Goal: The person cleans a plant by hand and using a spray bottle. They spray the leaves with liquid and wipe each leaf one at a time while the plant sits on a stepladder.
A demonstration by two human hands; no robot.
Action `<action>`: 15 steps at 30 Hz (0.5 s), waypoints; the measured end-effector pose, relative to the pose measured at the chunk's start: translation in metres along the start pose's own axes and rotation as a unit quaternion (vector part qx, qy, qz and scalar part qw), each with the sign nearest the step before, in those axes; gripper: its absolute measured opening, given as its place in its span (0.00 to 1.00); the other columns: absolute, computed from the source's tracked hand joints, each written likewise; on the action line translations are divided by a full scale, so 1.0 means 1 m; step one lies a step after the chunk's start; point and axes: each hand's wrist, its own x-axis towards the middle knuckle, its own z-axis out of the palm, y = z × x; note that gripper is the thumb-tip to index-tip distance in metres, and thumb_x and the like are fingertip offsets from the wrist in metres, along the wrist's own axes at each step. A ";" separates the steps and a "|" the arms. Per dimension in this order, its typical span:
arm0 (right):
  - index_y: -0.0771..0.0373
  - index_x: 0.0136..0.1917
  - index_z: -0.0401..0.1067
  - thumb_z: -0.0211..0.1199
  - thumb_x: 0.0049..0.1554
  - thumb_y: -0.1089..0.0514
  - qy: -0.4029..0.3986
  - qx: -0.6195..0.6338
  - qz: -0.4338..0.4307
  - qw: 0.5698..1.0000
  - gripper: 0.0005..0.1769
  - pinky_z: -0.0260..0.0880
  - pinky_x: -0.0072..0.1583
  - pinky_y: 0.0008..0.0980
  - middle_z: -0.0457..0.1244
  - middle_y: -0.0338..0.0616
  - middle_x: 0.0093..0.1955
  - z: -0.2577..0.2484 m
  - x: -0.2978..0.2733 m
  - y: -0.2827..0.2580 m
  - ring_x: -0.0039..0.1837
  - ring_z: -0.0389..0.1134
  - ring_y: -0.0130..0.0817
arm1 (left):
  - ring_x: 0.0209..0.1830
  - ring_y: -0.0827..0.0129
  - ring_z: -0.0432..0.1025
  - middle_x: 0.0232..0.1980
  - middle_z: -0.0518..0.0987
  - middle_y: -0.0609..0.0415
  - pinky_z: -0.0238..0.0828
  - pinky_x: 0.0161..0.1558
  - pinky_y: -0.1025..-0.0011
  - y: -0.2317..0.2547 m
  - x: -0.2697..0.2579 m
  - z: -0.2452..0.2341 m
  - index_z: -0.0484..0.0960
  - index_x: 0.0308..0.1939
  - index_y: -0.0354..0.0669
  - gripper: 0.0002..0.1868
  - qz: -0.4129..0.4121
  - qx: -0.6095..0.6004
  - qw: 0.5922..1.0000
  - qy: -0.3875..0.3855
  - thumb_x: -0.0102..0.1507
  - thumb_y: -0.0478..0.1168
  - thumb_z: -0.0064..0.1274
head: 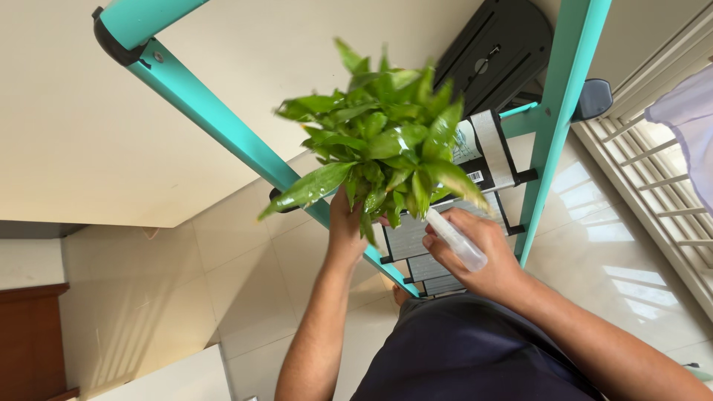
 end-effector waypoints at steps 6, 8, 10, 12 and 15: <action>0.64 0.46 0.75 0.67 0.53 0.58 -0.014 0.052 0.078 0.995 0.09 0.72 0.42 0.31 0.70 0.45 0.36 -0.008 -0.001 -0.008 0.37 0.72 0.32 | 0.36 0.72 0.77 0.49 0.80 0.51 0.77 0.31 0.73 0.013 0.003 -0.001 0.68 0.65 0.35 0.21 -0.027 -0.012 0.999 -0.011 0.68 0.35 0.50; 0.64 0.46 0.75 0.67 0.53 0.59 -0.016 0.070 0.074 0.995 0.09 0.72 0.42 0.31 0.69 0.45 0.36 -0.011 0.001 -0.011 0.38 0.71 0.31 | 0.31 0.72 0.76 0.45 0.80 0.50 0.77 0.27 0.73 0.010 -0.010 0.010 0.66 0.67 0.38 0.24 0.008 0.079 0.997 0.019 0.67 0.37 0.48; 0.64 0.46 0.75 0.66 0.54 0.59 -0.020 0.060 0.054 0.997 0.09 0.72 0.42 0.30 0.69 0.45 0.36 -0.015 0.002 -0.014 0.38 0.71 0.30 | 0.30 0.71 0.76 0.45 0.80 0.50 0.75 0.26 0.74 0.003 -0.018 0.022 0.67 0.66 0.37 0.23 -0.031 0.047 0.997 0.050 0.68 0.40 0.50; 0.64 0.46 0.75 0.67 0.53 0.58 -0.024 0.024 0.017 0.999 0.09 0.72 0.42 0.30 0.69 0.44 0.36 -0.019 0.003 -0.018 0.37 0.72 0.29 | 0.30 0.70 0.76 0.43 0.80 0.49 0.74 0.26 0.74 -0.005 -0.022 0.031 0.68 0.64 0.36 0.22 -0.046 0.010 0.997 0.067 0.69 0.41 0.50; 0.64 0.41 0.75 0.69 0.51 0.57 -0.043 -0.025 0.114 0.992 0.08 0.70 0.39 0.33 0.68 0.45 0.30 -0.020 0.002 -0.023 0.32 0.71 0.31 | 0.31 0.68 0.77 0.41 0.80 0.47 0.75 0.27 0.73 -0.012 -0.022 0.038 0.69 0.62 0.35 0.19 -0.037 -0.033 0.996 0.073 0.70 0.41 0.49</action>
